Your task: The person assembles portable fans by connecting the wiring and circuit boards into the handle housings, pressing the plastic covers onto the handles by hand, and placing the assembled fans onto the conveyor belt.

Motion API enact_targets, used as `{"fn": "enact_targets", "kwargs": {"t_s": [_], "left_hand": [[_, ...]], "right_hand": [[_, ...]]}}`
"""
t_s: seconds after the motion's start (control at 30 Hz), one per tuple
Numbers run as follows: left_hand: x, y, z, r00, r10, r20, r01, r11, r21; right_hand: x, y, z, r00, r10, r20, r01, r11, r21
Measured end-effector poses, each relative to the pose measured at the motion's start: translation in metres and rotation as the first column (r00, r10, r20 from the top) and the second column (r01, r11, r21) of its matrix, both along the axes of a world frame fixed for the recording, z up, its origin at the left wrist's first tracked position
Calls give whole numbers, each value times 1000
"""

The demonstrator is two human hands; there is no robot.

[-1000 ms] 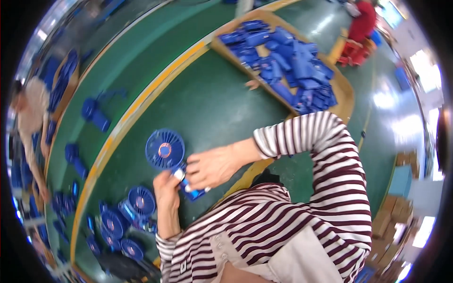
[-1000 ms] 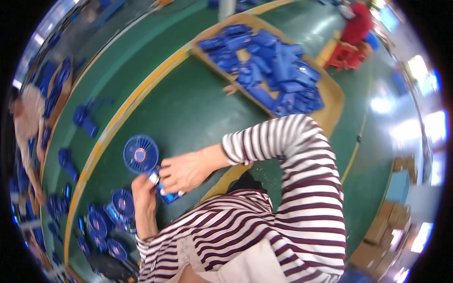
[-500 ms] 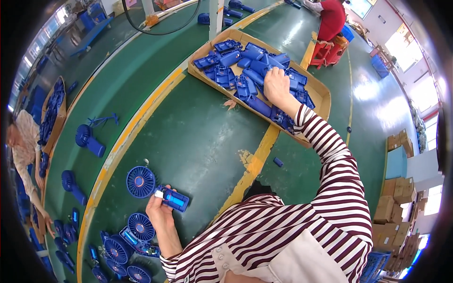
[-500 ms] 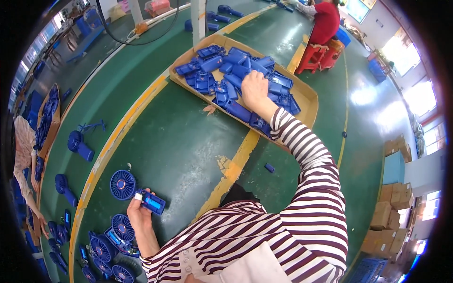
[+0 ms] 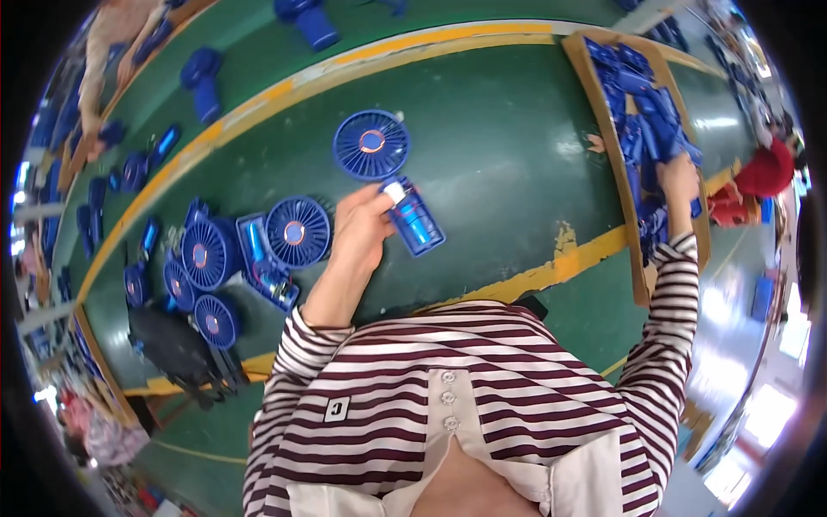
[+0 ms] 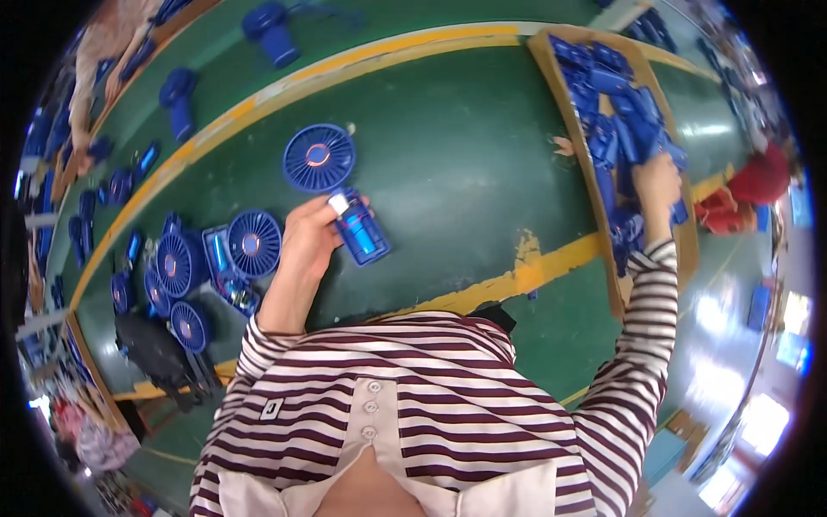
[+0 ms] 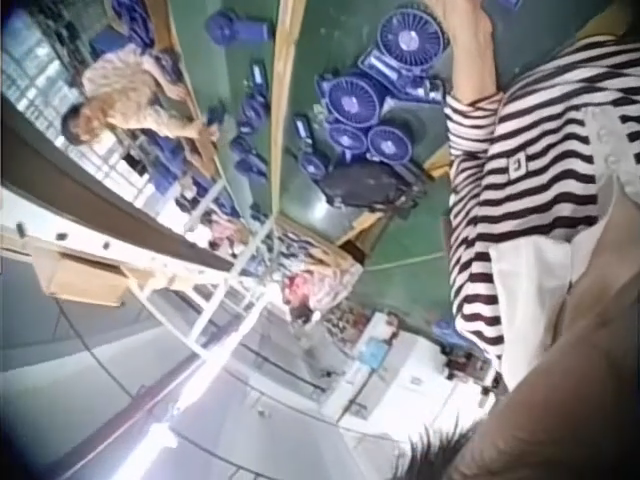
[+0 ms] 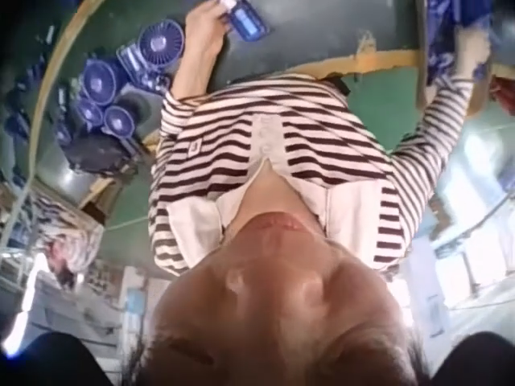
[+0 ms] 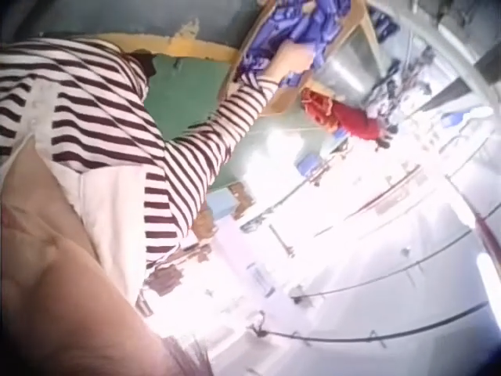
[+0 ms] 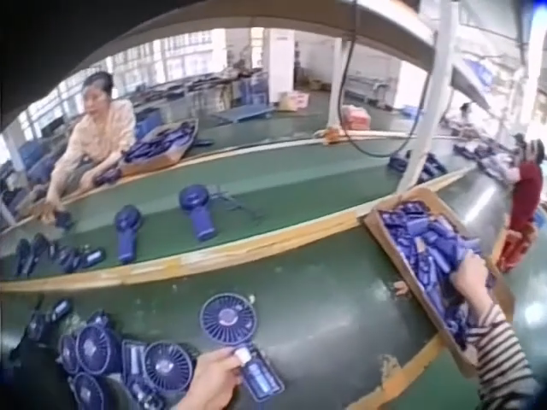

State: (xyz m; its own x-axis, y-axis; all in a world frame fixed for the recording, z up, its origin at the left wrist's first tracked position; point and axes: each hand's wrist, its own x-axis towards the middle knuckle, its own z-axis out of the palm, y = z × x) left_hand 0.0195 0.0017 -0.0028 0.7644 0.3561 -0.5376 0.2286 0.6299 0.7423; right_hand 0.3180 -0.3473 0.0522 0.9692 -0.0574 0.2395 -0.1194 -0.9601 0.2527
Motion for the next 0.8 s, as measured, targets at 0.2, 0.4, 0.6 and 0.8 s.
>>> {"fn": "enact_targets", "kwargs": {"t_s": [0.2,0.4,0.6,0.8], "left_hand": [[-2,3,4,1000,1,-16,-1,1000,-5],[-7,3,-3,999,36,12,-36,999,-35],[-5,-1,0,999,42,16,-41,997,-59],[-8,0,-1,998,63,12,-62,996,-65]], "right_hand": [[-56,48,20,946,306,105,-317,943,106],[-162,139,10,647,758,82,-524,364,770],[-202,177,-9,493,870,24,-494,257,830],[-212,180,-17,433,901,34,-352,135,926]]}}
